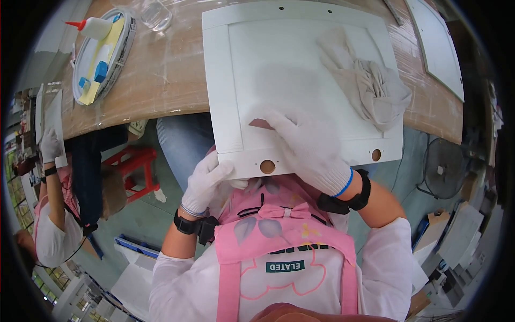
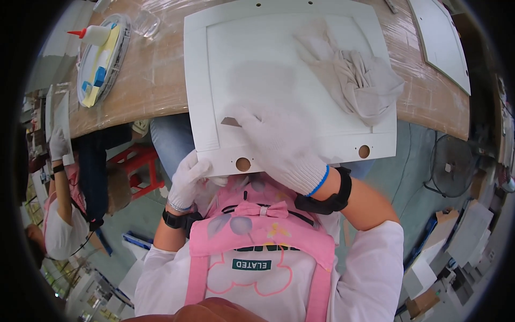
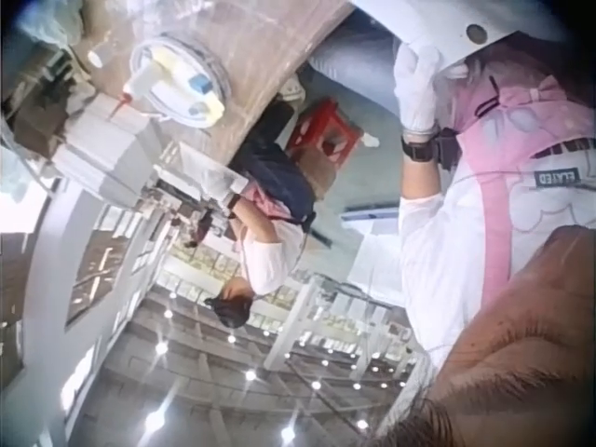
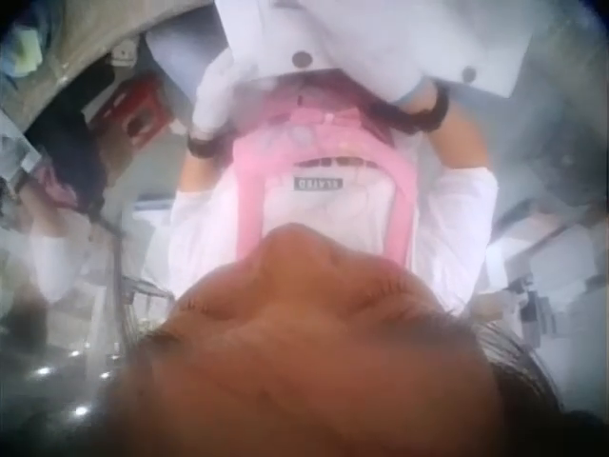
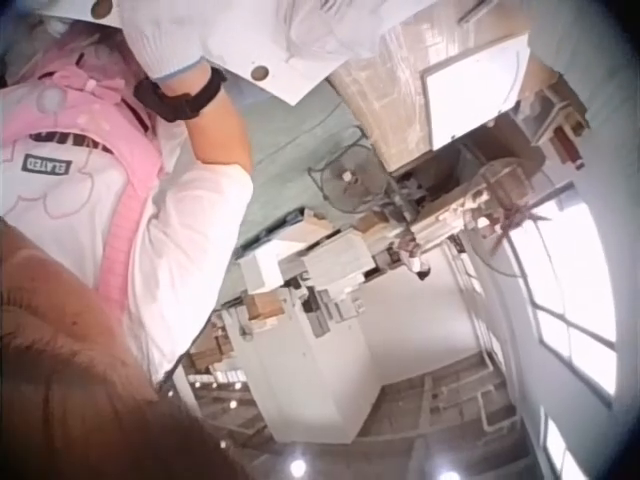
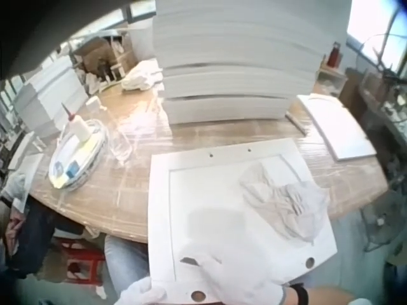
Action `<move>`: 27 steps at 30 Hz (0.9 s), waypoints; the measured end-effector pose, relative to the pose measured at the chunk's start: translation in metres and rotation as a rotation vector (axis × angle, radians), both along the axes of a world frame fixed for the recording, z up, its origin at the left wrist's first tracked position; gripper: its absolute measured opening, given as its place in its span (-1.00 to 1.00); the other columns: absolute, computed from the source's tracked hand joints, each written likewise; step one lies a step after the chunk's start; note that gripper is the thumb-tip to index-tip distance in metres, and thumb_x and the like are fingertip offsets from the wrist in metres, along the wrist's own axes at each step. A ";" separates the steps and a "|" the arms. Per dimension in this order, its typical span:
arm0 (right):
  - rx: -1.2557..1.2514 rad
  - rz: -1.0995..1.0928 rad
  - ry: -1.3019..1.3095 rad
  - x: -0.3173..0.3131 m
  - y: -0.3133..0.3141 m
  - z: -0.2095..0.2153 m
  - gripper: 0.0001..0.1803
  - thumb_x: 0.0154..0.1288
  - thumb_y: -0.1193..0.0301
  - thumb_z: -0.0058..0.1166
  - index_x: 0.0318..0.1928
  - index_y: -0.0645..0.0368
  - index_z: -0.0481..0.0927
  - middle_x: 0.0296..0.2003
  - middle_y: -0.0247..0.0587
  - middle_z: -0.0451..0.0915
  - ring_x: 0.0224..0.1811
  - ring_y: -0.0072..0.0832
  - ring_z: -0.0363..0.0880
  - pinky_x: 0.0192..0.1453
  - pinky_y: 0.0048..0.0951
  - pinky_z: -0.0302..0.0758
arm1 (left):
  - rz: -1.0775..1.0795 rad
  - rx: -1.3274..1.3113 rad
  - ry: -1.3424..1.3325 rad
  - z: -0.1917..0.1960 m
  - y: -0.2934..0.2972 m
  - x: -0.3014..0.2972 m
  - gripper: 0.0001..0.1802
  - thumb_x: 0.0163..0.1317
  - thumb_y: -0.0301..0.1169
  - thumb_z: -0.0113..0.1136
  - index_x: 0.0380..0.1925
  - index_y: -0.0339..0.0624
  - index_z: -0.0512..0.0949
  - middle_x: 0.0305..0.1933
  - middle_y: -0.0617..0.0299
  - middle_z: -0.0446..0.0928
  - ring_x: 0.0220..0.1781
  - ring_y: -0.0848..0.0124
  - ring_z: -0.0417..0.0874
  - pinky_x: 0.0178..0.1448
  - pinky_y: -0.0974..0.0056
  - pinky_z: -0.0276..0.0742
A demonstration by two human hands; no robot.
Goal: The person is scraping residues and wiping down white furniture panels to clean and finish them.
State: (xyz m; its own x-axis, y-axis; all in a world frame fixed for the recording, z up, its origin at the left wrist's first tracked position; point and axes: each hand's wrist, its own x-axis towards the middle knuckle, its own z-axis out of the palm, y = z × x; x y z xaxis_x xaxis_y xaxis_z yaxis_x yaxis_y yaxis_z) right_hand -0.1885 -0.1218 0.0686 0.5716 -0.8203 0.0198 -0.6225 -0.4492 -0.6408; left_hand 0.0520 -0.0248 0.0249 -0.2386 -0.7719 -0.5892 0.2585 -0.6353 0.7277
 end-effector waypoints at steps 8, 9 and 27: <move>0.209 0.050 0.006 -0.005 -0.014 0.030 -0.48 0.24 0.59 0.02 0.22 -0.02 0.55 -0.06 -0.05 0.64 -0.04 0.00 0.59 0.00 -0.09 0.52 | -0.081 -0.009 0.113 0.008 -0.004 0.019 -0.44 0.44 -0.27 0.18 0.26 -0.48 0.38 0.06 -0.07 0.65 -0.07 0.22 0.76 0.06 0.18 0.69; 0.210 0.076 -0.001 -0.004 -0.019 0.029 -0.47 0.22 0.60 0.03 0.22 0.00 0.55 -0.06 -0.03 0.64 -0.10 0.00 0.60 -0.03 -0.11 0.53 | -0.075 -0.003 0.120 0.005 -0.004 0.020 -0.44 0.44 -0.27 0.18 0.26 -0.48 0.38 0.06 -0.07 0.65 -0.07 0.22 0.76 0.06 0.18 0.69; -0.115 0.039 0.210 0.023 0.007 -0.010 -0.25 -0.02 0.30 0.34 0.27 0.04 0.45 -0.06 -0.17 0.59 -0.06 -0.18 0.63 -0.03 -0.20 0.56 | 0.038 -0.009 0.018 -0.013 0.003 0.004 -0.41 0.40 -0.18 0.15 0.23 -0.46 0.38 -0.02 -0.01 0.67 -0.16 0.25 0.76 -0.11 0.29 0.63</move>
State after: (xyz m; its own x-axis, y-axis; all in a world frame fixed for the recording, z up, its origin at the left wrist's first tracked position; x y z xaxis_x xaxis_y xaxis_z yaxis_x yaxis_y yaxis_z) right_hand -0.1659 -0.1149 0.0589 0.6041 -0.7968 -0.0103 -0.7174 -0.5382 -0.4423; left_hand 0.0555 -0.0214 0.0121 -0.2199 -0.7860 -0.5777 0.2956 -0.6181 0.7284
